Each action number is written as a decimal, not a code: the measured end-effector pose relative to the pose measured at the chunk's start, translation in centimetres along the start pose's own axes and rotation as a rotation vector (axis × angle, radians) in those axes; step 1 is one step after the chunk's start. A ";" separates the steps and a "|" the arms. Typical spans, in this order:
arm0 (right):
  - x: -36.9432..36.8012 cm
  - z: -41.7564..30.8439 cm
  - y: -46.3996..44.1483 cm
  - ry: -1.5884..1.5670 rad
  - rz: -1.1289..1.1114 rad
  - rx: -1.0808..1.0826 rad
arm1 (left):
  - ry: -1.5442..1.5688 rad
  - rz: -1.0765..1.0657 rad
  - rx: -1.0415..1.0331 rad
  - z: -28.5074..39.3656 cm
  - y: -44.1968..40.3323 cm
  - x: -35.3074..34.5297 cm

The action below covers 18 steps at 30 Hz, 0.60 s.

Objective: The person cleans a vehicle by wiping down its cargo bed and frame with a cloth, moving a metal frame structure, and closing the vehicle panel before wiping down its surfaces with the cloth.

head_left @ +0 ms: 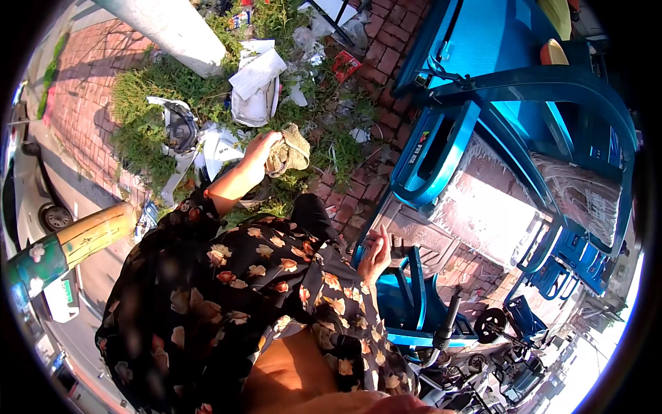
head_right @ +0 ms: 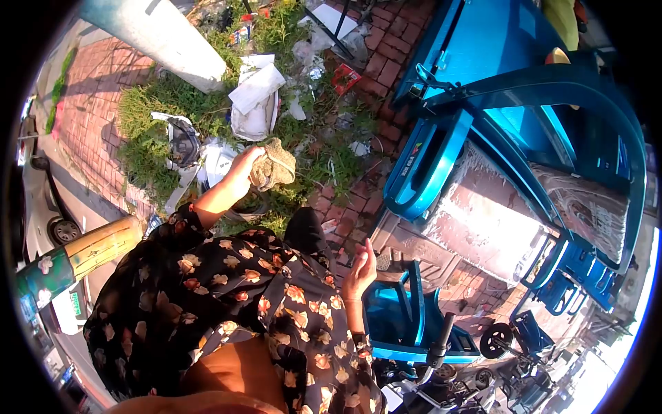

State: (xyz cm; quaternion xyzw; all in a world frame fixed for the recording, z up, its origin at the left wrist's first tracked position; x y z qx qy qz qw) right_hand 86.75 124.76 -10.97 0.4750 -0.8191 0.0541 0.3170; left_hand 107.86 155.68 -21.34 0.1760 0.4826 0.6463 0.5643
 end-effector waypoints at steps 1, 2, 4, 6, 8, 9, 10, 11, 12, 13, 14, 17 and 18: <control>-0.7 -2.2 -2.4 -0.050 -0.003 0.065 | 0.010 -0.011 -0.006 1.3 -0.4 -0.8; -1.2 -5.1 -4.8 -0.097 0.000 0.098 | 0.017 -0.025 -0.015 2.6 -0.8 -1.7; -0.9 -9.4 -9.3 0.025 0.068 0.234 | 0.051 -0.010 -0.053 5.4 -0.4 -3.9; -0.2 -11.8 -13.8 -0.021 0.134 0.379 | 0.120 -0.025 -0.047 7.6 0.0 -5.7; 0.7 -14.4 -17.7 -0.031 0.207 0.407 | 0.108 -0.061 -0.080 8.5 -0.5 -6.0; 1.1 -15.6 -19.8 -0.046 0.271 0.450 | 0.125 -0.045 -0.059 9.1 -0.8 -6.1; 1.6 -16.6 -21.8 -0.067 0.308 0.467 | 0.142 -0.029 -0.033 9.5 -1.3 -6.3; 2.1 -17.9 -23.8 -0.064 0.391 0.509 | 0.135 -0.022 -0.037 9.9 -1.8 -6.5; 2.6 -19.2 -25.7 -0.063 0.473 0.551 | 0.130 -0.013 -0.042 10.3 -2.5 -6.5; 3.0 -20.4 -27.3 -0.052 0.547 0.588 | 0.127 -0.002 -0.048 10.5 -3.3 -6.7; 3.5 -21.6 -28.7 -0.043 0.621 0.621 | 0.127 0.006 -0.045 10.5 -4.4 -7.0; 4.4 -24.7 -33.0 0.076 0.768 0.757 | 0.103 0.043 -0.049 12.6 -7.8 -8.5; 4.5 -25.2 -34.5 0.100 0.803 0.815 | 0.136 -0.006 -0.052 14.0 -8.4 -10.1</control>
Point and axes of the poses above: each hand's wrist, its own y-axis away from the middle knuckle, its own x-axis out of the back of the hand, z = x × y, the point moved 2 cm from there along -y, towards the middle knuckle, and after that the axes turned 2 degrees about x, right-handed, at the moved point
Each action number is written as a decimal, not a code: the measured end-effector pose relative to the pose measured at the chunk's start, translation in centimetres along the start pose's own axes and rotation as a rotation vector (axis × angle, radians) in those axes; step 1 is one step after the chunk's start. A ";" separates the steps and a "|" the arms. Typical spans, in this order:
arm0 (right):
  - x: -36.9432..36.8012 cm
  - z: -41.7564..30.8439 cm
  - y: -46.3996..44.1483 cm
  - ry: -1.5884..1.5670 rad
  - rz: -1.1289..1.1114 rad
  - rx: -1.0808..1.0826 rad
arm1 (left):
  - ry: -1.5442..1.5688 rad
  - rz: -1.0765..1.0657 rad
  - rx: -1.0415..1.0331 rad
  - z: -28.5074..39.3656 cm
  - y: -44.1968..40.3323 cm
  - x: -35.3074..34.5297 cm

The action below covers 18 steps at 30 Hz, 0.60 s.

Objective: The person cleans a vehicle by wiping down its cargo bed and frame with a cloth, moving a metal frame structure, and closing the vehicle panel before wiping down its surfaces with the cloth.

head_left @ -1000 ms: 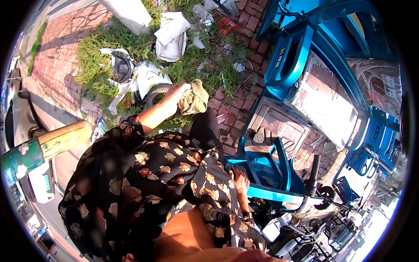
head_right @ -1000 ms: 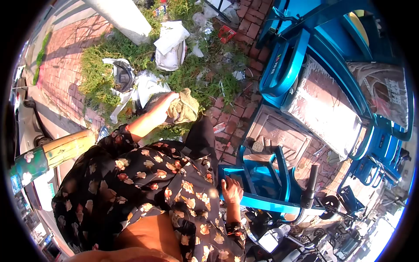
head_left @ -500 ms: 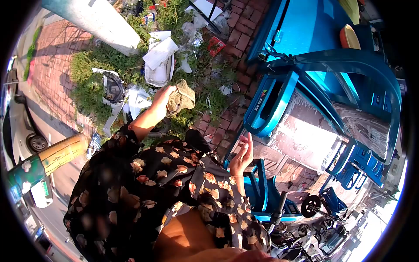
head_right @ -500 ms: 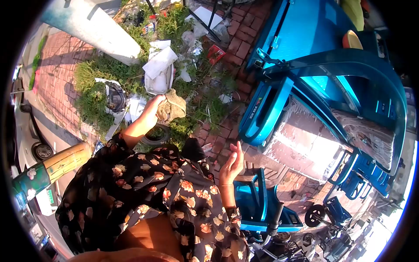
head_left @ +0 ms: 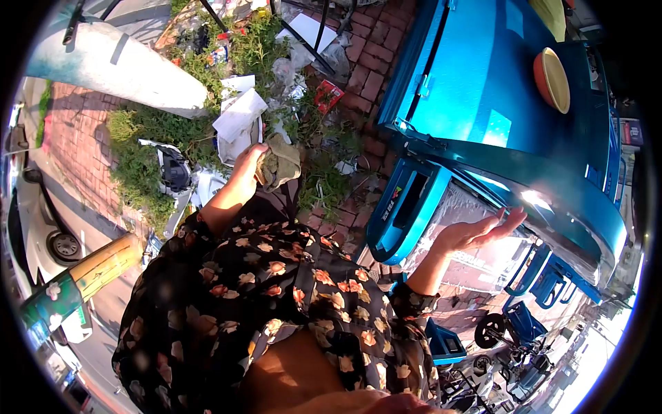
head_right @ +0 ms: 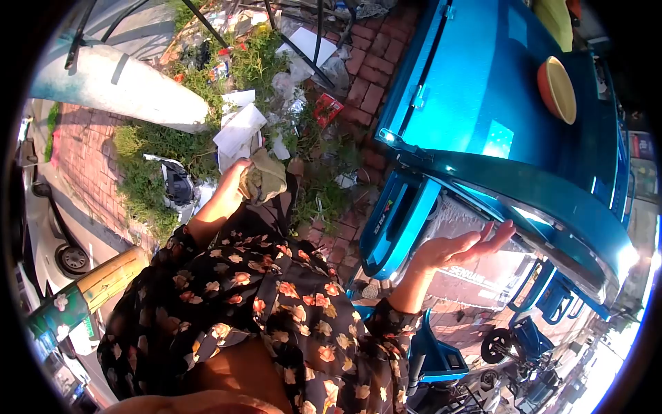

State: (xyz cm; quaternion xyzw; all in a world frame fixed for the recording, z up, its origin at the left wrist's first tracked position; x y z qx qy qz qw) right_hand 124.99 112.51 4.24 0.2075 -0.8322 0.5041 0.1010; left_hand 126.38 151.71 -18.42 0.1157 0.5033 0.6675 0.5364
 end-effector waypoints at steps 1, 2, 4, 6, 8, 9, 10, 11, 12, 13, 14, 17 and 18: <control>-1.1 -0.5 -0.8 0.084 0.019 -0.016 | 0.007 -0.010 0.008 1.2 -0.9 -1.7; -2.1 -0.2 -1.4 0.091 0.038 -0.004 | 0.013 -0.018 0.022 2.2 -1.9 -3.2; -3.9 0.1 -2.2 0.045 0.084 0.025 | -0.039 -0.059 0.006 3.5 -4.7 -5.8; -5.5 0.0 -2.7 0.123 0.063 -0.041 | -0.189 -0.091 -0.030 5.2 -7.1 -9.0; -5.8 1.6 -2.3 0.115 0.077 -0.054 | -0.341 -0.051 0.019 5.8 -12.4 -10.5; -6.3 0.8 -2.7 0.259 0.065 -0.061 | -0.322 -0.155 0.037 7.1 -12.9 -12.5; -6.1 -0.1 -2.6 0.395 0.066 -0.060 | -0.298 -0.266 0.042 8.0 -12.7 -14.2; -5.8 1.8 -1.5 0.304 0.106 -0.090 | -0.343 -0.240 0.028 9.6 -13.3 -16.8; -4.7 2.9 -0.2 0.598 0.016 0.006 | -0.390 -0.292 0.068 10.2 -14.7 -18.1; -3.6 4.0 1.1 0.889 -0.044 0.126 | -0.432 -0.236 0.091 11.9 -14.3 -20.8; -1.6 6.0 3.2 1.233 -0.143 0.297 | -0.473 -0.173 0.118 13.1 -13.7 -23.2; -3.6 2.8 1.6 0.906 0.049 0.051 | -0.549 -0.377 0.125 13.4 -16.6 -26.7; -5.2 1.7 0.4 0.559 0.195 -0.158 | -0.571 -0.378 0.105 14.1 -16.8 -28.4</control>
Point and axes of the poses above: each hand's wrist, its own y-axis away from the middle knuckle, its own x-axis out of the back of the hand, z = x × y, the point moved 2 cm from there along -y, towards the middle knuckle, and after that the axes turned 2 degrees about x, right-handed, at the moved point
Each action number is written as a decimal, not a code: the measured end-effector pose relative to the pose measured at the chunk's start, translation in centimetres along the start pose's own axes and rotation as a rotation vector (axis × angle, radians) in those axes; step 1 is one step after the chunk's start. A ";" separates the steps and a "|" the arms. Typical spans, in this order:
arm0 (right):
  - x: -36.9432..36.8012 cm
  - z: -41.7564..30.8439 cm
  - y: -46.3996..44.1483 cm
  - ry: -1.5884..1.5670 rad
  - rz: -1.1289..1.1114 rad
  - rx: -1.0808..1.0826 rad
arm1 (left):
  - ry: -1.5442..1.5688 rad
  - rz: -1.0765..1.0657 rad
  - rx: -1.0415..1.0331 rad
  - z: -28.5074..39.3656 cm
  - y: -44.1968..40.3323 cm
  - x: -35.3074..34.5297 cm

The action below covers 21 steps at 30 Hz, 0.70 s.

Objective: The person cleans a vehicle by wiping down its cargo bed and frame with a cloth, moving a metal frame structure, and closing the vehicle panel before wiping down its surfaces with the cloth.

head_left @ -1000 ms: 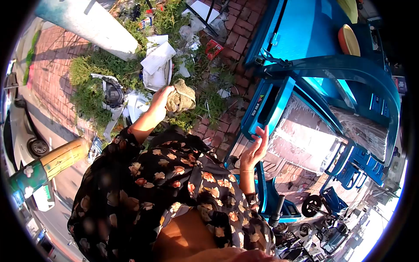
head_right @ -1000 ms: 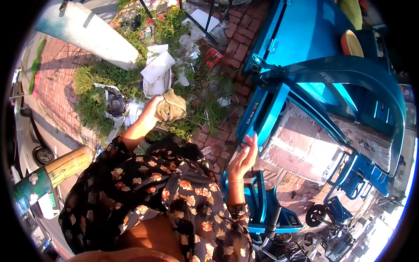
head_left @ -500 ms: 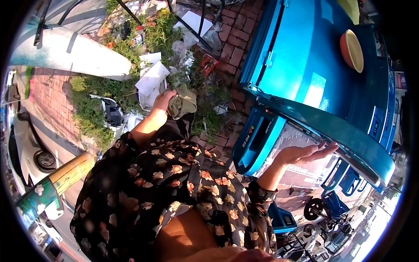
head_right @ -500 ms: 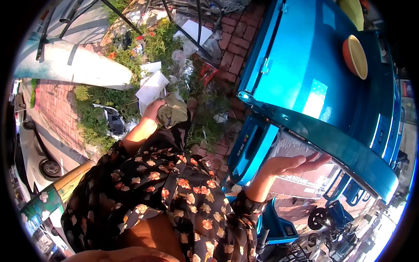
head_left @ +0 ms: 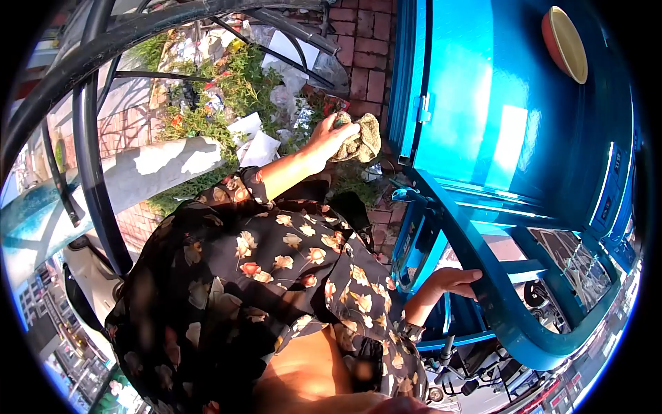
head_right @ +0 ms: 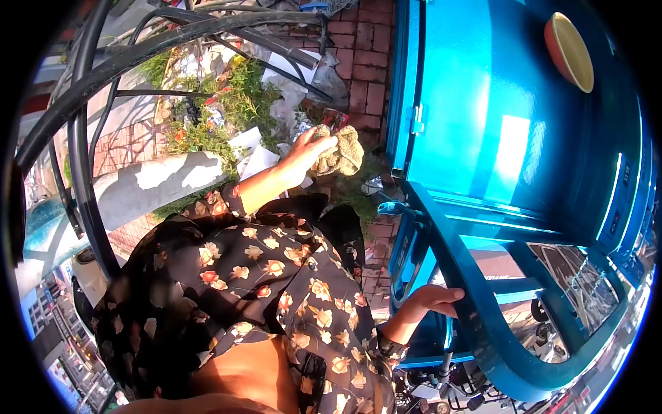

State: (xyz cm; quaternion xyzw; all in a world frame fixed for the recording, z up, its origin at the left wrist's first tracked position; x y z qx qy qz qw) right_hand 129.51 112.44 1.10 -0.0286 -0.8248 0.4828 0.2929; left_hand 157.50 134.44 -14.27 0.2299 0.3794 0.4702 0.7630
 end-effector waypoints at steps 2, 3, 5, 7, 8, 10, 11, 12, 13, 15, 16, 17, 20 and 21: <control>0.2 2.2 0.4 -0.045 0.081 -0.023 | -0.043 -0.072 -0.041 0.8 -1.7 0.0; -0.4 2.8 0.5 -0.108 0.117 -0.006 | 0.015 -0.021 0.001 3.6 0.3 -1.1; -0.7 5.5 1.1 -0.162 0.216 0.031 | -0.008 -0.018 -0.105 5.3 0.9 -1.1; -1.7 3.7 0.4 -0.332 0.210 0.031 | 0.029 -0.043 -0.128 6.1 0.8 -0.4; -1.7 4.0 0.3 -0.331 0.221 0.024 | 0.007 -0.002 -0.130 6.5 0.7 -0.1; -1.4 4.2 0.5 -0.341 0.229 0.018 | -0.033 0.074 -0.137 7.0 0.9 0.1; -1.2 4.1 0.7 -0.319 0.211 0.009 | 0.006 0.095 -0.131 7.0 0.9 0.2; -1.1 4.1 0.6 -0.297 0.190 0.005 | -0.007 0.093 -0.126 6.8 0.6 0.3; -1.0 3.8 0.5 -0.275 0.169 0.003 | -0.021 0.092 -0.118 6.5 0.4 0.5; -0.4 2.6 0.9 -0.147 0.093 -0.014 | -0.059 0.102 -0.133 6.4 0.3 0.6; -0.1 1.8 1.1 -0.072 0.046 -0.028 | -0.055 0.128 -0.107 7.1 1.2 0.0; 0.7 1.3 1.3 0.023 -0.020 -0.056 | -0.066 0.137 -0.124 6.7 0.9 0.2; 3.0 -2.8 -0.5 0.579 -0.264 0.196 | -0.136 0.062 -0.082 6.5 0.4 1.0; 3.0 -3.9 -0.3 0.683 -0.262 0.158 | -0.162 0.041 -0.100 6.0 -0.2 1.4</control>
Point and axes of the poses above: each hand's wrist, its own y-axis away from the middle knuckle, its own x-axis out of the back of the hand, z = x × y, the point moved 2 cm from there along -y, towards the middle knuckle, and after that the axes turned 2 degrees about x, right-handed, at the moved point
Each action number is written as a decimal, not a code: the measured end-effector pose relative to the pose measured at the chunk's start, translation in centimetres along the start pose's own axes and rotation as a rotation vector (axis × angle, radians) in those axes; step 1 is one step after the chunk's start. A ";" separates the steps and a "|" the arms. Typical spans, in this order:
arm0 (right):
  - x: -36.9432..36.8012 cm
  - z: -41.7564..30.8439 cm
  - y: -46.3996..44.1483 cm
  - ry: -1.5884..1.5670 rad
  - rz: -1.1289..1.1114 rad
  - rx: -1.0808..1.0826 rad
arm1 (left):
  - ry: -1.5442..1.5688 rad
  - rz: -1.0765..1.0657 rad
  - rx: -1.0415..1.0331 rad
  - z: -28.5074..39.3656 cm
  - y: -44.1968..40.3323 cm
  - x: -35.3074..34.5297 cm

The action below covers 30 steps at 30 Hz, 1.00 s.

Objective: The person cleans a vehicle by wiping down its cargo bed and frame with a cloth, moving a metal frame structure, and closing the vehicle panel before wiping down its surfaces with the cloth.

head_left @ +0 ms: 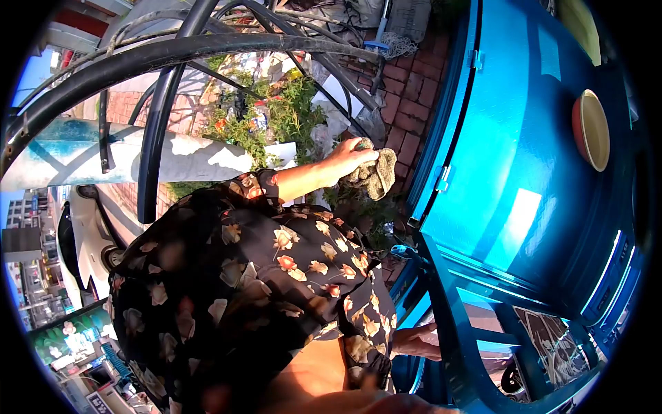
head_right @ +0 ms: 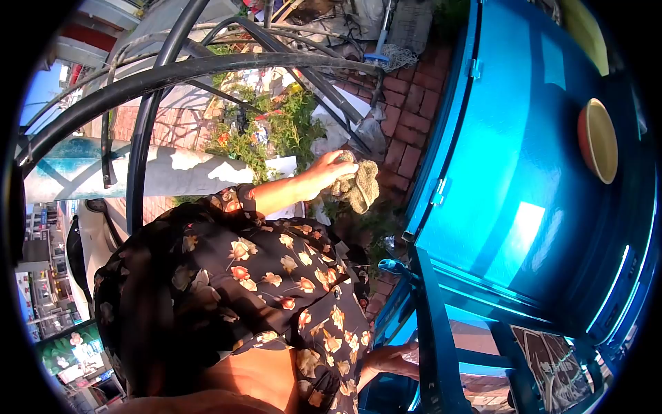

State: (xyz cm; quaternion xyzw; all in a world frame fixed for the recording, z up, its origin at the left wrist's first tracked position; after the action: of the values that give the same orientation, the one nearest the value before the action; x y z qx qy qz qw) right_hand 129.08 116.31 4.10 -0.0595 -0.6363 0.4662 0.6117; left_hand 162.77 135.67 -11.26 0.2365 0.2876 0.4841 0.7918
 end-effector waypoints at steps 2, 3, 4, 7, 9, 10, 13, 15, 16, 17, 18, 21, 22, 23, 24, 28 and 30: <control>-0.6 0.5 2.3 -0.515 -0.278 -0.238 | -0.057 -0.016 -0.053 0.8 0.7 -0.1; -1.3 1.3 4.3 -0.770 -0.429 -0.349 | -0.171 -0.030 -0.034 1.2 1.3 0.0; -2.0 1.8 6.2 -1.025 -0.583 -0.463 | -0.210 -0.054 -0.100 1.2 1.6 0.0; -3.2 -1.7 5.4 -1.402 -0.958 -0.550 | -0.619 -0.119 -0.311 3.8 3.9 -1.1; -3.2 -6.3 2.2 -1.529 -1.166 -0.546 | -0.734 -0.168 -0.470 4.5 5.3 -2.0; -4.3 -8.2 0.9 -1.561 -1.165 -0.428 | -0.746 -0.187 -0.542 5.1 6.3 -2.4; -5.4 -14.3 -3.3 -1.620 -1.246 -0.278 | -0.725 -0.221 -0.644 5.8 7.7 -3.2; -5.8 -18.0 -5.1 -1.685 -1.261 -0.087 | -0.804 -0.209 -0.608 6.4 8.9 -3.3; -6.9 -19.3 -5.4 -1.722 -1.370 -0.002 | -0.781 -0.183 -0.626 6.6 9.1 -3.5; -7.5 -20.6 -5.5 -1.755 -1.514 0.081 | -0.760 -0.160 -0.646 6.8 9.2 -3.4; -8.7 -21.3 -5.1 -1.823 -1.672 0.044 | -0.744 -0.138 -0.663 7.1 9.3 -3.1; -10.5 -23.7 -5.7 -1.915 -1.928 0.128 | -0.714 -0.042 -0.691 7.6 8.9 -2.1; -10.3 -24.6 -6.2 -1.921 -1.934 0.229 | -0.710 -0.012 -0.666 7.7 9.0 -1.7; -10.3 -25.4 -6.7 -1.922 -1.940 0.332 | -0.703 0.019 -0.641 7.6 9.0 -1.5; -10.2 -26.2 -6.7 -1.926 -1.944 0.331 | -0.681 0.060 -0.730 7.8 9.2 -1.3; -11.1 -28.5 -5.3 -2.221 -2.117 -0.010 | -0.633 0.162 -0.739 9.4 11.7 -0.9; -10.7 -29.6 -6.8 -2.334 -2.075 -0.038 | -0.732 0.280 -0.764 9.5 11.6 0.4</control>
State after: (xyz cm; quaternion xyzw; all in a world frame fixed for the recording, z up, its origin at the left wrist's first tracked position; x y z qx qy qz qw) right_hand 159.74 120.97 -4.54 0.7631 -0.5083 -0.3654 -0.1607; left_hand 162.11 139.97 3.06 0.1213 -0.2372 0.5409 0.7978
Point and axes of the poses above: each hand's wrist, its own y-axis away from the middle knuckle, its own x-axis out of the back of the hand, z = x × y, the point moved 2 cm from there along -y, towards the middle knuckle, and after that the axes turned 2 degrees about x, right-handed, at the moved point
